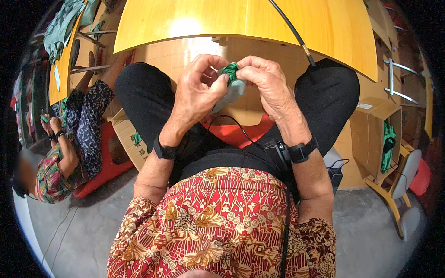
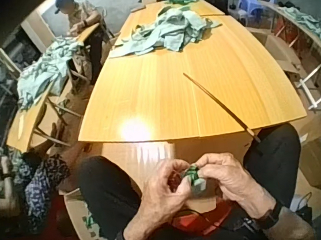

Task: Folding and turning green fabric strips using a thin rod tool.

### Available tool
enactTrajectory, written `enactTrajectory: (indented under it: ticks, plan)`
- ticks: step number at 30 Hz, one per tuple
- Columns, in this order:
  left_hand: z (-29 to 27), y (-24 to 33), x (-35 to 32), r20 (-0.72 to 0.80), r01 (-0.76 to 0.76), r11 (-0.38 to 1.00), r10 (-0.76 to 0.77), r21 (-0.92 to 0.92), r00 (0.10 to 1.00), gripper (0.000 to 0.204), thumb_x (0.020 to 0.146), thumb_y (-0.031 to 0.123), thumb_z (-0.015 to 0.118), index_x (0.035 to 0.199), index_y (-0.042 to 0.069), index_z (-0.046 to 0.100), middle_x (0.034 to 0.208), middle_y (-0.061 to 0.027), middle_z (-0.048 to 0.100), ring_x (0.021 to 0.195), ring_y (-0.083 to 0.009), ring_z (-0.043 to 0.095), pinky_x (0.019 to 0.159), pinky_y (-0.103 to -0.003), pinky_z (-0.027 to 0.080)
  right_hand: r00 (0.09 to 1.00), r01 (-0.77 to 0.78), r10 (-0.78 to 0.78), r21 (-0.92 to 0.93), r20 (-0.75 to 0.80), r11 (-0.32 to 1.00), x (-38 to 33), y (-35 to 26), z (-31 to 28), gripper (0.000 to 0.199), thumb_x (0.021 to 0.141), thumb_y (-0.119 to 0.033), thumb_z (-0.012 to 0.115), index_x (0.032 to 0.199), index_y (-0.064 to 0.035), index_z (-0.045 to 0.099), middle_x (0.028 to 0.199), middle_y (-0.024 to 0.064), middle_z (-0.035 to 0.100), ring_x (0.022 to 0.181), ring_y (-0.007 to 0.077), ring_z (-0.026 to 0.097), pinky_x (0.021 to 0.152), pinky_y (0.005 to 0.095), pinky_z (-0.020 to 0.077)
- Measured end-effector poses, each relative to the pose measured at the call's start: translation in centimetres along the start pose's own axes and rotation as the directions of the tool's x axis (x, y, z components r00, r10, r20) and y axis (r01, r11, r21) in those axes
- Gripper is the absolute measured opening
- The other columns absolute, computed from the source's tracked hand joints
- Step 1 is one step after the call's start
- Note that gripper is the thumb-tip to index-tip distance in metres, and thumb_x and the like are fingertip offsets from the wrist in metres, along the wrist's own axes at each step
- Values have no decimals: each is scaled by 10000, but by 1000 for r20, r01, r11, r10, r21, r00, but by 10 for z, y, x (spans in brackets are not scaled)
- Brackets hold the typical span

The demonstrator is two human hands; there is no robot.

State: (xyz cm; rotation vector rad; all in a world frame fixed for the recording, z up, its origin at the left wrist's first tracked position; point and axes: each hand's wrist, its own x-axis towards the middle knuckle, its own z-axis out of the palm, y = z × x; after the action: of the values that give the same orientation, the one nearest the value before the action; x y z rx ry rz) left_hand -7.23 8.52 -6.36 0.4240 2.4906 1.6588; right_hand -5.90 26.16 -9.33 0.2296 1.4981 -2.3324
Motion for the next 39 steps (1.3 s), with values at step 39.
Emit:
enactTrajectory:
  ticks: [39]
  plan:
    - [-9, 17, -49, 149, 332, 839, -297, -431, 943, 153, 906, 169, 648, 936, 22, 615, 730, 43, 558, 637, -14, 474, 567, -174, 408, 962, 161, -239, -435, -132, 886, -52, 9, 14, 36, 796, -15, 601, 817, 12, 590, 724, -10, 570, 662, 41, 522, 603, 216, 458]
